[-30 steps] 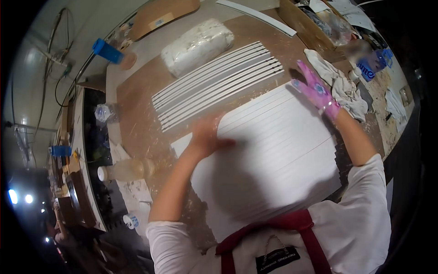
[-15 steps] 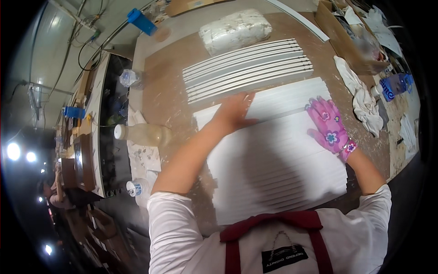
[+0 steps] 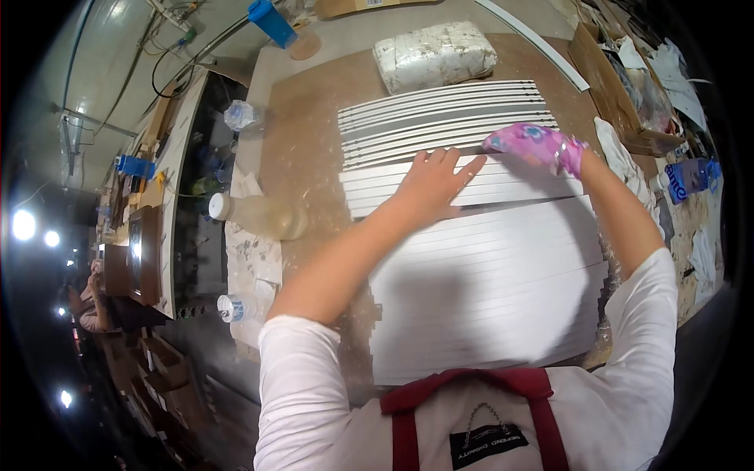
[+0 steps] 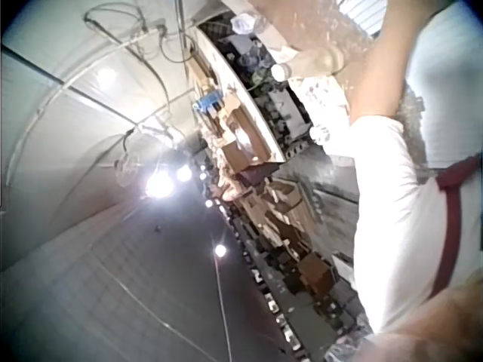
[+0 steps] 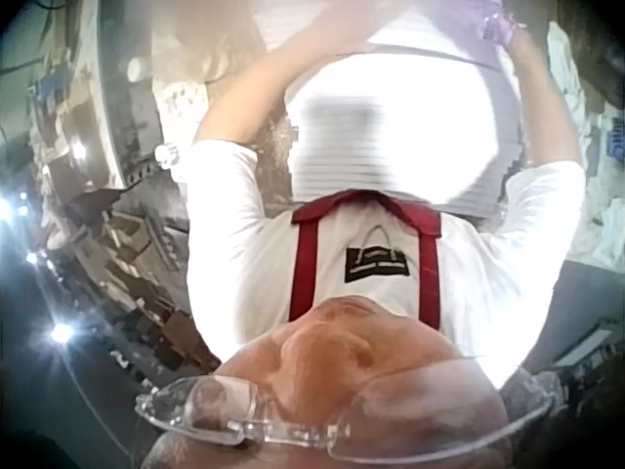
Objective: The person organizes slats, wipes them with a cloth, and applies a substance to a thin rod.
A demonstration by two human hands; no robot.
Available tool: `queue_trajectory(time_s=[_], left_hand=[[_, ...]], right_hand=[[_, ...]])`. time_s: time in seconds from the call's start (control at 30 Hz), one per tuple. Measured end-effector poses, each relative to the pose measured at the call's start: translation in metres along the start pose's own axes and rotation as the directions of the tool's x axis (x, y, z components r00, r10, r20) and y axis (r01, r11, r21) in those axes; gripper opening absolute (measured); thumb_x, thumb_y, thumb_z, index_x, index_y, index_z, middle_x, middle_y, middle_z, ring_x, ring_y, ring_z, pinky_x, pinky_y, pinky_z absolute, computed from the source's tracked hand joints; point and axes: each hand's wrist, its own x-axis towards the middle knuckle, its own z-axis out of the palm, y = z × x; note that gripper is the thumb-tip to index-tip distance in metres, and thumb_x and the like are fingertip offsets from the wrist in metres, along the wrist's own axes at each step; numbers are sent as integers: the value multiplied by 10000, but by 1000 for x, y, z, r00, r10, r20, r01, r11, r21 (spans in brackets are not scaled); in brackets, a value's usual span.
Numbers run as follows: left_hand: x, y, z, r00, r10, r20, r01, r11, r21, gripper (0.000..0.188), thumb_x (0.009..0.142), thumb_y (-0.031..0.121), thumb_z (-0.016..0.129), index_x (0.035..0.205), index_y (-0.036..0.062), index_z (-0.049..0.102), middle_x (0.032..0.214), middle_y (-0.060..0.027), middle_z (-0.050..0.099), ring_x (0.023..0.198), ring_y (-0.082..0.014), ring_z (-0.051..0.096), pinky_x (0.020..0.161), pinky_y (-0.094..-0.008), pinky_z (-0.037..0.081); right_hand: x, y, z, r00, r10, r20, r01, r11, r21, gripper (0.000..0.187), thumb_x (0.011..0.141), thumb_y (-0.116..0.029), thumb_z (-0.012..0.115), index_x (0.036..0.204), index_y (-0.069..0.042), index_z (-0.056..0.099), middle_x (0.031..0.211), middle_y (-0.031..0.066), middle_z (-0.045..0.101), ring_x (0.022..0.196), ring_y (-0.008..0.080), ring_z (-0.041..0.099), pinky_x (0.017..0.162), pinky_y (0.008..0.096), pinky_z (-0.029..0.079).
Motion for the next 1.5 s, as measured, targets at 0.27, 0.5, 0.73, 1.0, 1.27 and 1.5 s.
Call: queue_trajectory(time_s=[0.27,0.5,0.73,1.0,1.27,1.5], left_hand=[[-27,6,-32,961,157,-227,-53,913,405,665,801,77,569,1417,277,420,1162,-122,555,1026,-257,547,819,-403,428],[-39,-4,9,963,-11,-270,132,893,431,663,805,127,606,1427,236,406,1314,-103,510,1170,-263,504,915,-437,407],[-44,-12,19,973,-134,-190,129,991,-38,871,632,317,834,1379,88,449,1324,-89,501,1200,-251,496,936,-443,405],[-56,-29,23,980,-118,-160,107,992,-74,698,674,227,793,1302,80,526,1313,-105,499,1163,-286,511,916,-407,425],[-32,-39,49,961,-164,-224,154,986,-63,638,749,327,742,1309,114,525,1366,-103,468,1239,-298,457,1004,-469,365],[-35,12,15,983,-175,-49,151,934,-323,789,701,344,800,1364,90,456,1378,-125,454,1246,-314,442,1040,-466,358]], right_hand=[[50,-74,-19,856,280,434,-312,950,2,760,901,-698,412,1458,-181,405,1411,131,492,1197,278,532,1055,346,385],[75,-28,27,950,-104,294,-4,938,347,646,869,-484,663,1331,-54,525,1244,129,608,1117,228,559,974,351,437],[48,-48,81,941,-338,-23,280,816,-506,741,735,-494,713,1292,-55,496,1047,168,557,957,340,557,800,413,457],[29,-56,87,977,-157,-146,57,847,-529,805,757,-440,690,1422,-94,396,1302,206,468,1226,366,437,1020,474,337],[-3,-32,77,897,-159,-412,-117,815,-568,783,703,-368,766,1381,-126,458,1329,183,463,1290,386,405,1077,477,316],[-128,20,83,586,246,-772,-423,905,-32,697,902,-348,628,1467,-73,326,1466,194,374,1370,354,337,1137,425,270]])
